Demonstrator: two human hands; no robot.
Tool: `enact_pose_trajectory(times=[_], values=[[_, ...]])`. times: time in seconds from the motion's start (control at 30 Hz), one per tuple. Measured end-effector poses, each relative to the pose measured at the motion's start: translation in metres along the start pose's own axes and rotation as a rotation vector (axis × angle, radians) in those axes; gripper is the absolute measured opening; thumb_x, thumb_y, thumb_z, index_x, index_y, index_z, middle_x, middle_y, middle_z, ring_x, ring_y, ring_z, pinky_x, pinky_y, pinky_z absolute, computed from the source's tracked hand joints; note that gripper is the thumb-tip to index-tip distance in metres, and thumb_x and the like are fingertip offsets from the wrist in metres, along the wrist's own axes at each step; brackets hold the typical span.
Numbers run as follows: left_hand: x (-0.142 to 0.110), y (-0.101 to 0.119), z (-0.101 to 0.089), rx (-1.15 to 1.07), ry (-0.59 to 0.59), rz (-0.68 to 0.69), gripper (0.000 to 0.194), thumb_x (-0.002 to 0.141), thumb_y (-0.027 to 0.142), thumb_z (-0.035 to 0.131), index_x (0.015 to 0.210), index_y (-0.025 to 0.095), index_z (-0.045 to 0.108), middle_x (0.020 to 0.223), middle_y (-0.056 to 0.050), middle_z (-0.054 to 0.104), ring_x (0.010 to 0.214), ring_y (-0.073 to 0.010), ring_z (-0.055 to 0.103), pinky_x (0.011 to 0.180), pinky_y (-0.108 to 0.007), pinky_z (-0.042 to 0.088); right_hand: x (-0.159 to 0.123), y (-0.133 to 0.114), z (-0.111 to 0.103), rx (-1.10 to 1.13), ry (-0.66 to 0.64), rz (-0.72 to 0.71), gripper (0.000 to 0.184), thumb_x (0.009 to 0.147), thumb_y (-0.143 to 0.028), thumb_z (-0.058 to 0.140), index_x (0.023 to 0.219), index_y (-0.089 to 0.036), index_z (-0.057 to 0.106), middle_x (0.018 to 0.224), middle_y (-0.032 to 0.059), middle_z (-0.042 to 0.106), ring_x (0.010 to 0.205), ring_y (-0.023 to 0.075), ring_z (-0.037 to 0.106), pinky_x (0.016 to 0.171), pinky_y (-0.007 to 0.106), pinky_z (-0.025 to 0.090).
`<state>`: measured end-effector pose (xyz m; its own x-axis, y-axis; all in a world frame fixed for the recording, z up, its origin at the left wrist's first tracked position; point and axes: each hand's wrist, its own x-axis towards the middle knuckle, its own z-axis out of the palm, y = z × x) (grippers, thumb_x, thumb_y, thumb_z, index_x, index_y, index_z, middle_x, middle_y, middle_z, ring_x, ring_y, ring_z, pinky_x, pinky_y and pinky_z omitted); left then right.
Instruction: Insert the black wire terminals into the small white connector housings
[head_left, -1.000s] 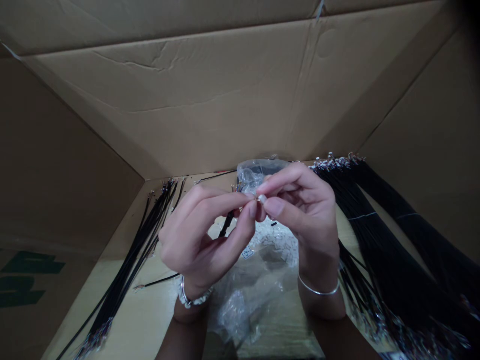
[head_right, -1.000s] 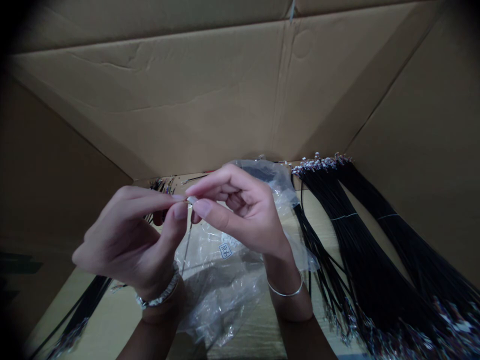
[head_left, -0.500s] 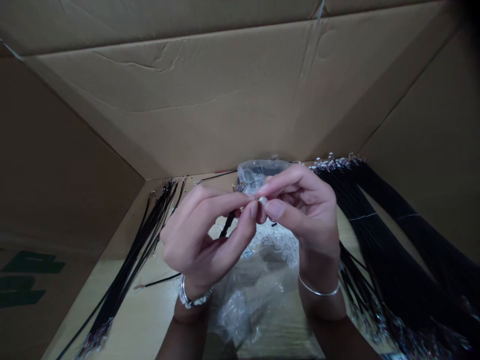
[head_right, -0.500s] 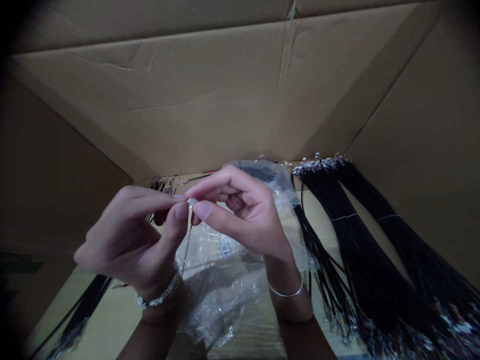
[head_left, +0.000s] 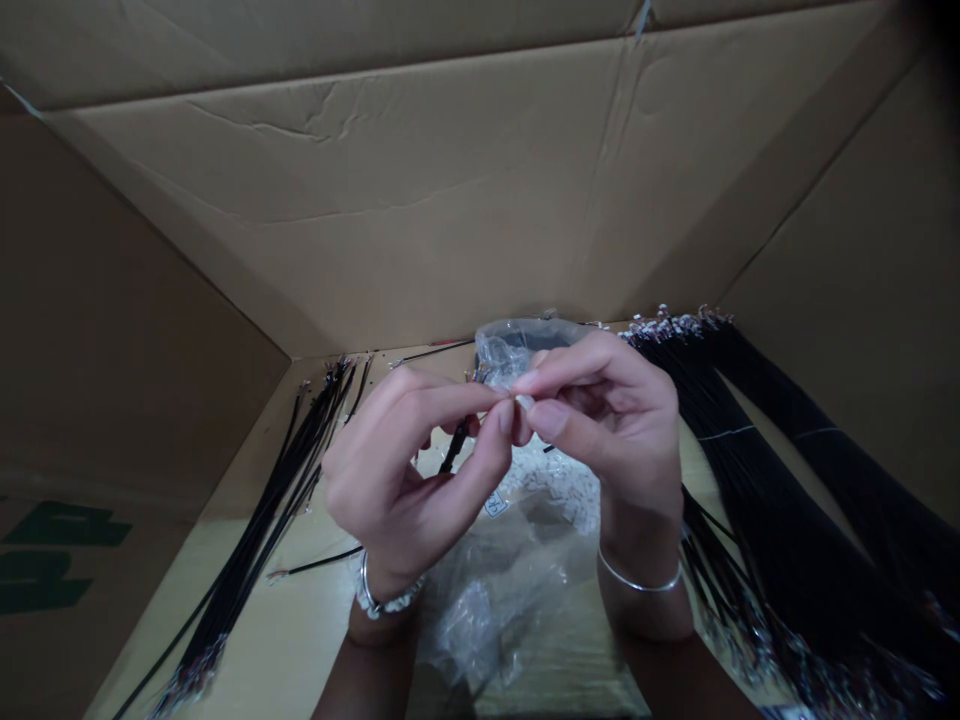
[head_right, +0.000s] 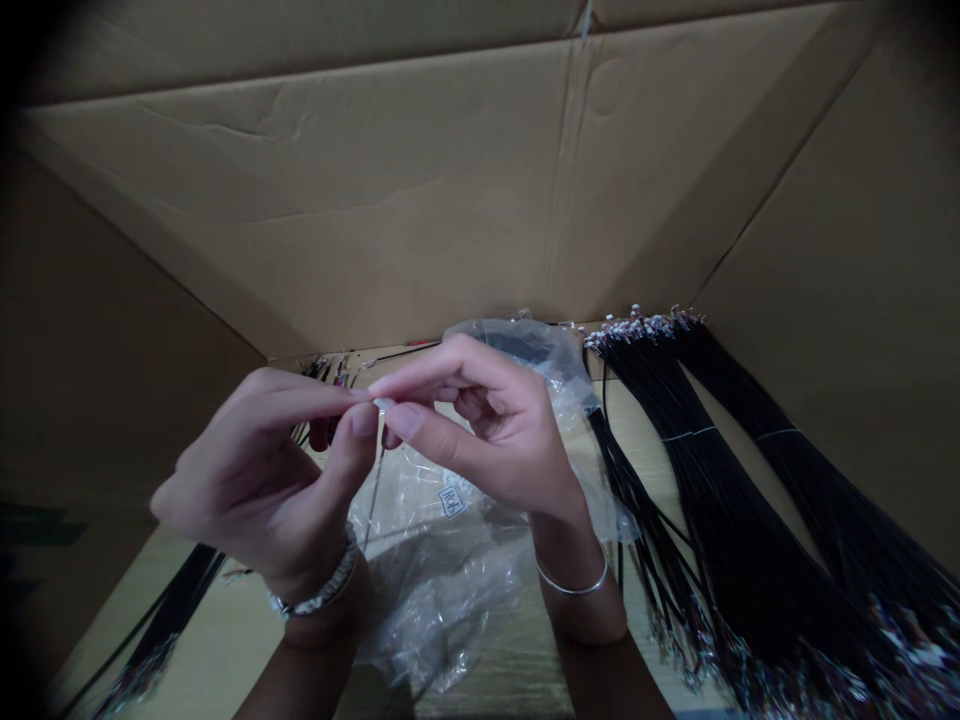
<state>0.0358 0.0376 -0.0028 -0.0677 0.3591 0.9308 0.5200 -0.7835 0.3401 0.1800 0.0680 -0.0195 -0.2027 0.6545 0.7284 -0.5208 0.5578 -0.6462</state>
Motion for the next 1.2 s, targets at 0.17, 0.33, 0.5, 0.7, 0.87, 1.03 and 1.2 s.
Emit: enact_pose_trajectory(times=[0.17, 0.33, 0.5, 0.7, 0.87, 1.03, 1.2], values=[[0.000, 0.001, 0.000, -0.047, 0.002, -0.015, 0.017, 0.082, 0.002, 0.075, 0.086, 0.018, 0.072, 0.070, 0.003, 0.069, 0.059, -0.0092, 0.053, 0.049, -0.029, 0.036, -0.001, 0.000, -0.001, 0.032, -0.002, 0.030, 0.042, 0.083, 0.009, 0.070, 0.112, -0.020, 0.078, 0.091, 0.0006, 0.075, 0.084, 0.0117, 0.073, 0.077, 0.023, 0.064], [0.001, -0.001, -0.005, -0.060, -0.052, -0.060, 0.016, 0.084, 0.005, 0.075, 0.088, 0.021, 0.072, 0.072, 0.003, 0.068, 0.061, -0.0103, 0.053, 0.049, -0.030, 0.038, -0.002, 0.002, 0.002, 0.061, -0.003, 0.025, 0.037, 0.086, 0.007, 0.069, 0.111, -0.018, 0.077, 0.092, 0.0000, 0.076, 0.083, 0.0097, 0.073, 0.077, 0.020, 0.063], [0.001, -0.003, -0.008, -0.123, -0.095, -0.096, 0.018, 0.082, 0.006, 0.077, 0.089, 0.022, 0.073, 0.072, 0.003, 0.069, 0.062, -0.0114, 0.053, 0.050, -0.032, 0.038, -0.003, 0.003, 0.005, 0.095, 0.027, 0.073, 0.031, 0.089, 0.004, 0.069, 0.110, -0.018, 0.076, 0.090, -0.0006, 0.075, 0.081, 0.0087, 0.072, 0.075, 0.020, 0.062], [0.002, -0.004, -0.010, -0.153, -0.103, -0.117, 0.012, 0.085, 0.010, 0.076, 0.088, 0.022, 0.072, 0.072, 0.004, 0.068, 0.062, -0.0106, 0.052, 0.051, -0.032, 0.036, -0.003, 0.004, 0.005, 0.091, 0.021, 0.098, 0.027, 0.090, -0.001, 0.070, 0.109, -0.020, 0.075, 0.090, -0.0003, 0.075, 0.079, 0.0098, 0.072, 0.072, 0.021, 0.062], [0.003, -0.006, -0.013, -0.143, -0.141, -0.137, 0.012, 0.086, 0.011, 0.075, 0.086, 0.023, 0.071, 0.071, 0.004, 0.065, 0.061, -0.0114, 0.050, 0.052, -0.031, 0.037, -0.003, 0.004, 0.005, 0.051, 0.034, 0.127, 0.025, 0.091, -0.003, 0.071, 0.108, -0.021, 0.075, 0.090, -0.0003, 0.076, 0.078, 0.0106, 0.073, 0.070, 0.022, 0.062], [0.004, -0.005, -0.014, -0.128, -0.146, -0.131, 0.013, 0.085, 0.011, 0.076, 0.086, 0.022, 0.070, 0.071, 0.003, 0.064, 0.062, -0.0119, 0.050, 0.054, -0.031, 0.039, -0.003, 0.002, 0.006, 0.045, 0.051, 0.143, 0.024, 0.090, -0.004, 0.072, 0.106, -0.021, 0.076, 0.089, -0.0009, 0.076, 0.077, 0.0098, 0.073, 0.069, 0.021, 0.061], [0.004, -0.006, -0.014, -0.087, -0.146, -0.123, 0.014, 0.083, 0.009, 0.077, 0.084, 0.022, 0.070, 0.071, 0.003, 0.062, 0.063, -0.0113, 0.050, 0.054, -0.031, 0.038, -0.002, 0.000, 0.004, -0.010, 0.050, 0.190, 0.018, 0.089, -0.009, 0.075, 0.103, -0.021, 0.075, 0.086, -0.0008, 0.076, 0.074, 0.0116, 0.073, 0.067, 0.023, 0.062]])
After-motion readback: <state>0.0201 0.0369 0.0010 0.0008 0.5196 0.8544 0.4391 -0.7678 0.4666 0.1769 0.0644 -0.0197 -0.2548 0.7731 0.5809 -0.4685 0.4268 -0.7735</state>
